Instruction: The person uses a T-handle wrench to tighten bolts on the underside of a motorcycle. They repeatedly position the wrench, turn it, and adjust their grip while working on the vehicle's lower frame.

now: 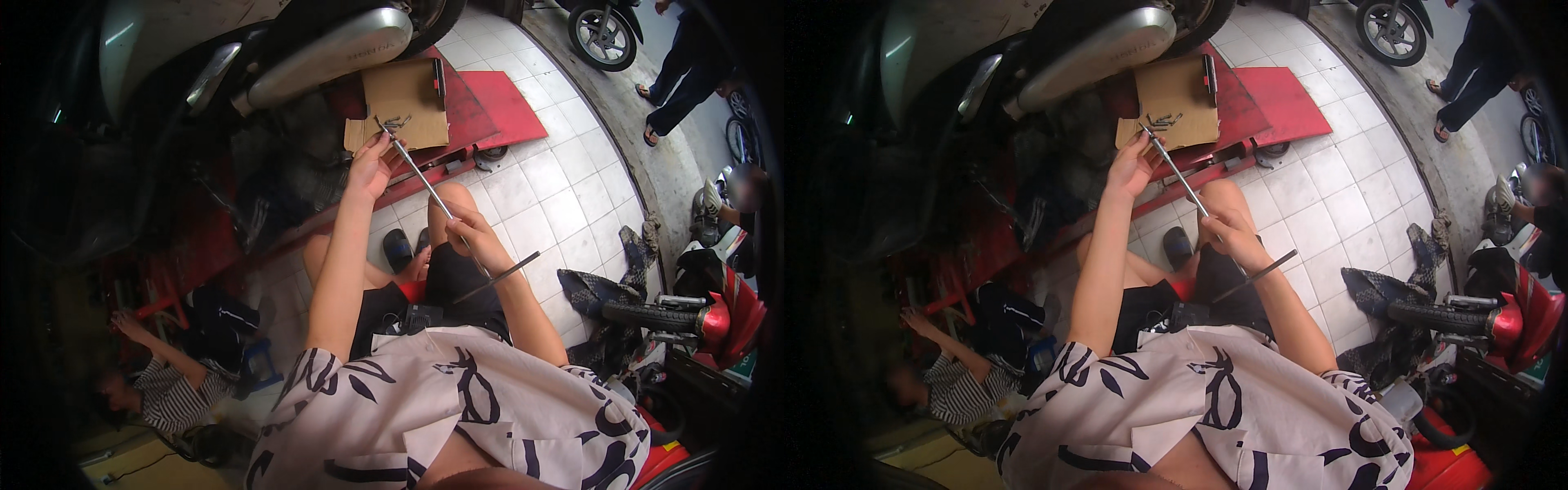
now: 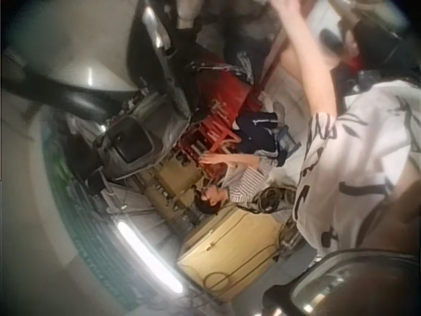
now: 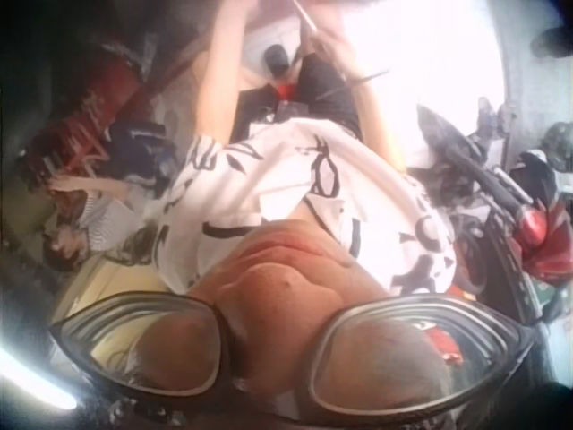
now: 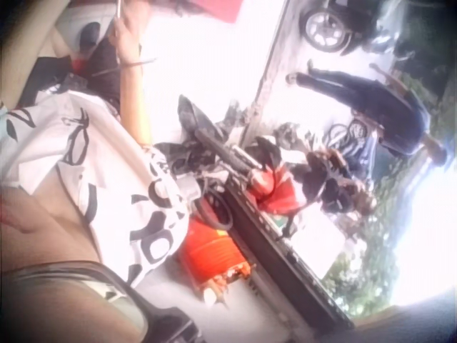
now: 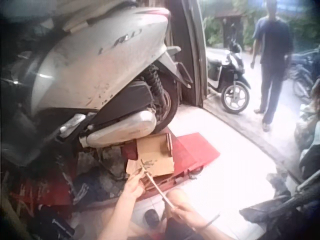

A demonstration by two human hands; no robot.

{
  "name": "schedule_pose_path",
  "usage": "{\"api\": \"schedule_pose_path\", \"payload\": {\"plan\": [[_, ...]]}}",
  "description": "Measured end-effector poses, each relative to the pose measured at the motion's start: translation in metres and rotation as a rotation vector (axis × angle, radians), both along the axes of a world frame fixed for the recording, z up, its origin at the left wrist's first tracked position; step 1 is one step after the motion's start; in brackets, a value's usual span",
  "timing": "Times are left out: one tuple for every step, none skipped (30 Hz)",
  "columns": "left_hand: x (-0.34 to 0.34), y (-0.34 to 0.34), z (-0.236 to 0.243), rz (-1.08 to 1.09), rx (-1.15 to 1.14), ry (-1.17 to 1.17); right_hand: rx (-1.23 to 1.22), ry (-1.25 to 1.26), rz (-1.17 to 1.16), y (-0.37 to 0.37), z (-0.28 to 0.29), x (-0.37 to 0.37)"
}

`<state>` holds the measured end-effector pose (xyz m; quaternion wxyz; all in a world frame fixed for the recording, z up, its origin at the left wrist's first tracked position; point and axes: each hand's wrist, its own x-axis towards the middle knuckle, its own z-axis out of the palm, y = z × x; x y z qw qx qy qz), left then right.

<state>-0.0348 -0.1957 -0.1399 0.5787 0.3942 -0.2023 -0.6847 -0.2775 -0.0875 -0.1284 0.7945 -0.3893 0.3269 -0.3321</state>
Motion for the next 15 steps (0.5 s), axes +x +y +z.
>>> {"api": "schedule_pose_path", "payload": {"plan": [[-0.002,0.001,0.003,-0.016,-0.022,0.015,-0.011,-0.004,-0.013,0.002,0.001,-0.001],[-0.004,0.002,0.005,-0.019,-0.023,0.024,-0.006,-0.005,-0.028,0.004,0.002,-0.001],[-0.006,0.003,0.006,-0.028,-0.050,0.032,-0.007,-0.014,-0.039,0.006,0.003,-0.002],[-0.009,0.003,0.008,-0.025,-0.060,0.034,-0.017,-0.038,-0.047,0.008,0.003,-0.003],[-0.011,0.004,0.009,-0.018,-0.048,0.032,-0.025,-0.038,-0.050,0.009,0.004,-0.004],[-0.013,0.004,0.011,-0.035,-0.059,0.062,-0.042,-0.053,-0.051,0.011,0.004,-0.005],[-0.015,0.004,0.013,-0.049,-0.051,0.086,-0.059,-0.069,-0.051,0.012,0.005,-0.006],[-0.016,0.005,0.015,-0.047,-0.022,0.098,-0.074,-0.074,-0.052,0.013,0.006,-0.007],[-0.017,0.005,0.018,-0.065,-0.048,0.119,-0.089,-0.080,-0.053,0.014,0.007,-0.009],[-0.019,0.005,0.020,-0.069,-0.056,0.127,-0.105,-0.086,-0.055,0.014,0.008,-0.010],[-0.020,0.006,0.022,-0.071,-0.068,0.135,-0.106,-0.084,-0.060,0.015,0.009,-0.011],[-0.021,0.006,0.023,-0.083,-0.067,0.123,-0.106,-0.083,-0.067,0.016,0.010,-0.012],[-0.022,0.006,0.024,-0.094,-0.070,0.112,-0.111,-0.086,-0.072,0.017,0.011,-0.013],[-0.024,0.006,0.025,-0.119,-0.091,0.109,-0.120,-0.060,-0.084,0.017,0.012,-0.013],[-0.026,0.006,0.026,-0.101,-0.061,0.112,-0.134,-0.038,-0.096,0.018,0.013,-0.013]]}}
